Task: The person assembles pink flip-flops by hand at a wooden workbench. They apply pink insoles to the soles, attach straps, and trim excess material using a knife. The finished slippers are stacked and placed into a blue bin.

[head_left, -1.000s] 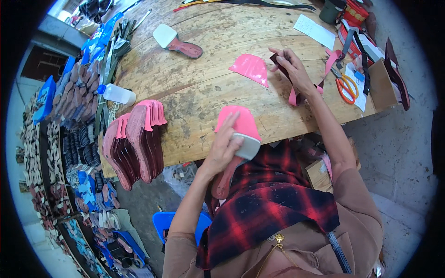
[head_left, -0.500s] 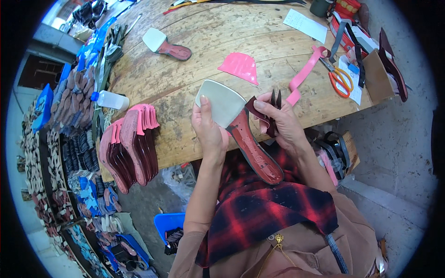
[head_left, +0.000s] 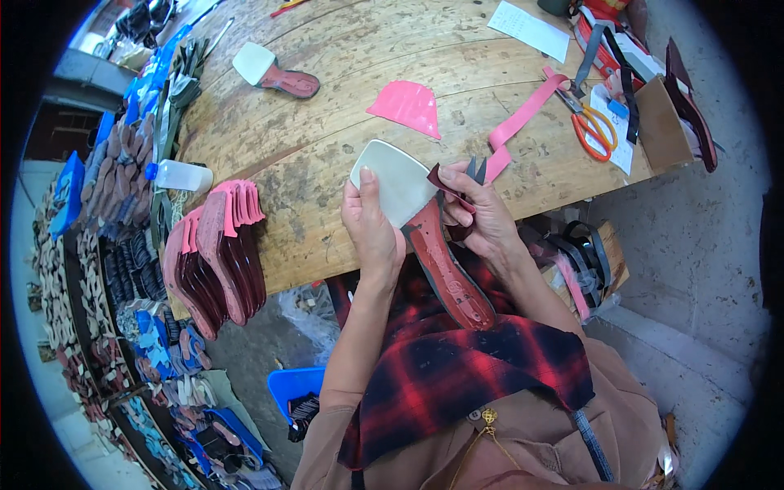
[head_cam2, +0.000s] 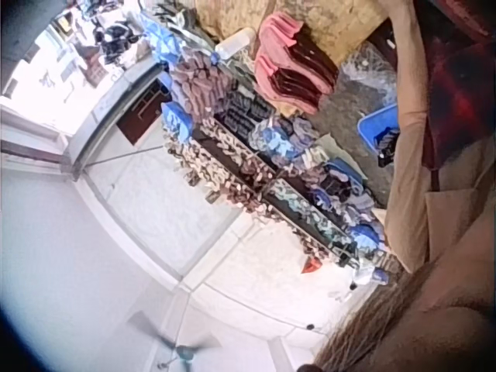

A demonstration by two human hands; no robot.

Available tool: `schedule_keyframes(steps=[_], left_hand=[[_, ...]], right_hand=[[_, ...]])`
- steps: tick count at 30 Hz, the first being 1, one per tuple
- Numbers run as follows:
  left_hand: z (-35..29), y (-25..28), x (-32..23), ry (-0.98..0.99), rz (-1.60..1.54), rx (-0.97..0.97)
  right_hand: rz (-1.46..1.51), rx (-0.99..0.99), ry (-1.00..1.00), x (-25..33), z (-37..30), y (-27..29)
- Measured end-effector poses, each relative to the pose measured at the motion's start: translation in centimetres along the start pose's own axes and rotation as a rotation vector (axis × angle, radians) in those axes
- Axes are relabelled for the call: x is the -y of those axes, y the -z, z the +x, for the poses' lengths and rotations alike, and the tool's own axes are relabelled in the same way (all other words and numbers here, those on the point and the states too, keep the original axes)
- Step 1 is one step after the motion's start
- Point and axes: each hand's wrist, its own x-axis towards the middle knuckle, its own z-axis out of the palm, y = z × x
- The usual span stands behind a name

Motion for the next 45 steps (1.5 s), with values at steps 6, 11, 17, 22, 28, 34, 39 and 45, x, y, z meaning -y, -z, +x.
schedule_keyframes(steps=[6, 11, 17, 22, 28, 34, 39, 45], left_hand=[[-0.1, -0.3, 0.0, -0.022, 0.034, -0.014], [0.4, -0.5, -0.5, -0.035, 0.090, 0.003], [2.8, -2.1, -2.2, -0.045, 0.554, 0.359], [1.8, -5.2, -7.9, -0.928, 1.666, 0.925], [1.1, -5.6, -11.4, -0.734, 1.704, 1.367], [0.1, -1.0, -14.7, -0.751, 1.846, 1.260], [0.0, 0.0, -13.9, -0.627, 1.731, 1.128], [-2.2, -2.2, -8.6, 0.472, 0.990, 1.022]], right_hand=[[-0.166, -0.057, 0.006, 0.0, -0.1, -0.2], [-0.885, -0.013, 0.265, 1.0, -0.7, -0.1], [-1.323, 0.143, 0.810, 5.5, 0.6, -0.3], [-1.065, -0.052, 0.549, 8.7, 0.7, 0.2], [-1.043, 0.161, -0.152, 8.2, -3.6, -2.1], [-1.430, 0.216, -0.465, 20.8, -5.0, 3.0], [-1.557, -0.033, 0.084, 29.9, -4.6, 3.1], [-2.114, -0.297, 1.359, 24.8, -2.9, 0.7]])
